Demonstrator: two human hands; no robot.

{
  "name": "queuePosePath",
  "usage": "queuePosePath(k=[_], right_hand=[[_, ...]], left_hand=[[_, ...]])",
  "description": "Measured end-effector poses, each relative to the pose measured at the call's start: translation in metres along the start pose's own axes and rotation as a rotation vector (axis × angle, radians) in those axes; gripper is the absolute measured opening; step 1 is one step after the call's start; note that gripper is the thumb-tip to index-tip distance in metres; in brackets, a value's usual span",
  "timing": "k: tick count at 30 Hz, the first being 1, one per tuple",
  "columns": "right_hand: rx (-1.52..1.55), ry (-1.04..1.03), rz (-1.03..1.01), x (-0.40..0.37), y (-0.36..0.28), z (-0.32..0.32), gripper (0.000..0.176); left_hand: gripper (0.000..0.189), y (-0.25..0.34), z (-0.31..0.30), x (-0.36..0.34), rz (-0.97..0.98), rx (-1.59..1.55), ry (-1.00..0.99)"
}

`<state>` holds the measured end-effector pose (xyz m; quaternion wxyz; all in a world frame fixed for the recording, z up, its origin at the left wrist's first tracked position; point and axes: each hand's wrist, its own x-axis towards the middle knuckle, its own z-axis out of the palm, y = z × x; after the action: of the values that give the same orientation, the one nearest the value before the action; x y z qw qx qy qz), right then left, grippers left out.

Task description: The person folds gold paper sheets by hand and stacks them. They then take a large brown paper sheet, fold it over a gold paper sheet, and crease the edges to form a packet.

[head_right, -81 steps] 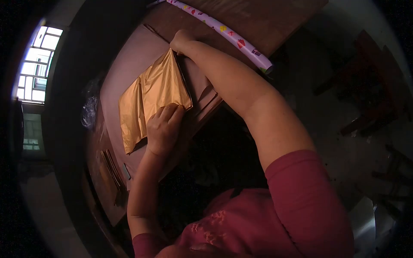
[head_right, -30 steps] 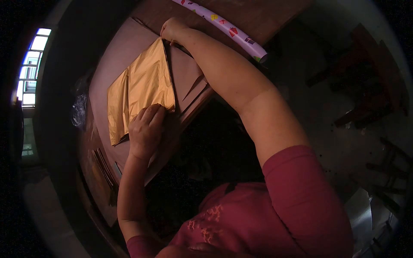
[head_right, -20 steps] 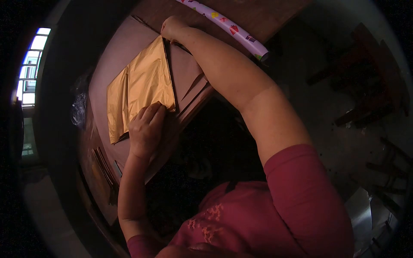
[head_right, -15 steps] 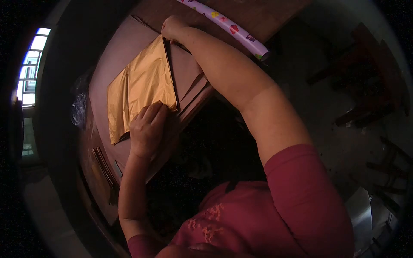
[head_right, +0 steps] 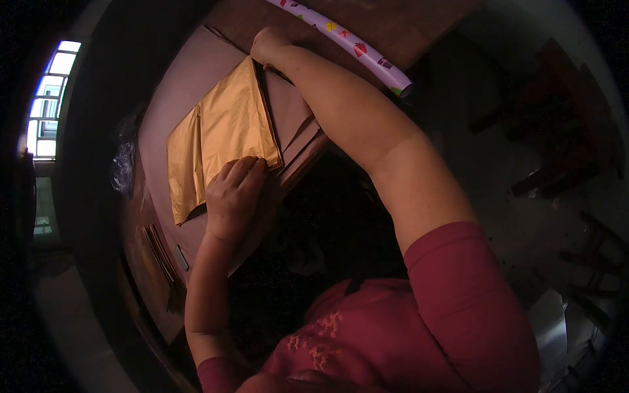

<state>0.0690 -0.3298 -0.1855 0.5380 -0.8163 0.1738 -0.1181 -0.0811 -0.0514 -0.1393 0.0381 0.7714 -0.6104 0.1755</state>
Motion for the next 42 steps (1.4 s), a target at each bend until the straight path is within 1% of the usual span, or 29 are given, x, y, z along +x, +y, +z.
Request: queuePosePath(k=[2,5,7,12,14,15,17,18,20,22,24,26,28,29,32,33,35,36,38,39,41,42], right_hand=[[0.012,0.024,0.019,-0.002,-0.001,0.000,0.008],[-0.027,0.007,0.044,-0.005,-0.004,-0.003,0.007],[0.004,0.009,0.037,-0.006,-0.004,-0.004,0.006],[0.060,0.016,0.009,-0.015,-0.005,-0.009,0.009],[0.267,0.094,0.091,-0.013,-0.002,-0.006,0.018],[0.265,0.088,0.082,-0.011,0.000,-0.006,0.018],[0.285,0.046,0.073,-0.006,0.004,-0.009,0.028],[0.278,0.037,0.061,-0.002,0.006,-0.008,0.028],[-0.068,0.081,-0.105,0.002,0.007,-0.004,0.033],[-0.085,-0.007,-0.201,-0.002,0.009,-0.007,0.036],[-0.051,-0.022,-0.175,-0.010,0.004,-0.008,0.033],[0.140,-0.012,-0.183,-0.001,0.015,-0.002,0.027],[0.135,0.002,-0.086,-0.014,-0.001,-0.007,0.015],[0.127,-0.014,-0.098,-0.011,-0.001,-0.006,0.015],[0.211,-0.041,0.007,-0.005,0.001,-0.006,0.012],[0.205,-0.047,-0.002,0.001,0.009,-0.007,0.012],[0.158,-0.060,-0.054,0.012,0.018,-0.005,0.009],[0.159,-0.068,-0.072,0.010,0.010,-0.005,0.009],[-0.388,0.192,-0.168,-0.007,-0.003,-0.008,0.017],[-0.389,0.185,-0.182,-0.021,-0.016,-0.007,0.017],[-0.620,0.291,-0.599,-0.065,-0.047,0.000,0.028],[-0.591,0.125,-0.685,-0.084,-0.050,0.007,0.031]], left_hand=[[0.028,0.000,0.001,-0.001,0.003,-0.002,0.001],[0.030,0.004,-0.002,0.001,-0.020,0.005,-0.010],[0.030,0.012,-0.014,0.009,-0.077,-0.050,-0.054],[0.032,0.012,-0.012,0.007,-0.091,-0.004,-0.108],[0.032,0.013,-0.013,0.008,-0.109,0.002,-0.123],[0.033,0.013,-0.013,0.007,-0.109,0.000,-0.134],[0.033,0.013,-0.013,0.007,-0.122,0.006,-0.135],[0.032,0.014,-0.013,0.007,-0.137,-0.006,-0.141],[0.032,0.016,-0.014,0.008,-0.176,-0.012,-0.142],[0.032,0.016,-0.018,0.007,-0.170,-0.043,-0.182],[0.033,0.016,-0.020,0.005,-0.202,-0.090,-0.187],[0.033,0.019,-0.021,0.004,-0.222,-0.104,-0.183],[0.033,0.021,-0.017,0.001,-0.262,-0.105,-0.170],[0.034,0.022,-0.015,0.000,-0.268,-0.118,-0.168],[0.032,0.025,-0.007,-0.005,-0.290,-0.109,-0.095],[0.031,0.025,-0.003,-0.007,-0.295,-0.116,-0.059],[0.031,0.027,0.001,-0.009,-0.304,-0.119,-0.011],[0.030,0.027,0.001,-0.011,-0.308,-0.122,0.028],[0.029,0.027,0.005,-0.014,-0.319,-0.113,0.075],[0.029,0.027,0.007,-0.014,-0.312,-0.115,0.083],[0.028,0.026,0.007,-0.015,-0.307,-0.139,0.085],[0.028,0.027,0.008,-0.018,-0.317,-0.145,0.087]])
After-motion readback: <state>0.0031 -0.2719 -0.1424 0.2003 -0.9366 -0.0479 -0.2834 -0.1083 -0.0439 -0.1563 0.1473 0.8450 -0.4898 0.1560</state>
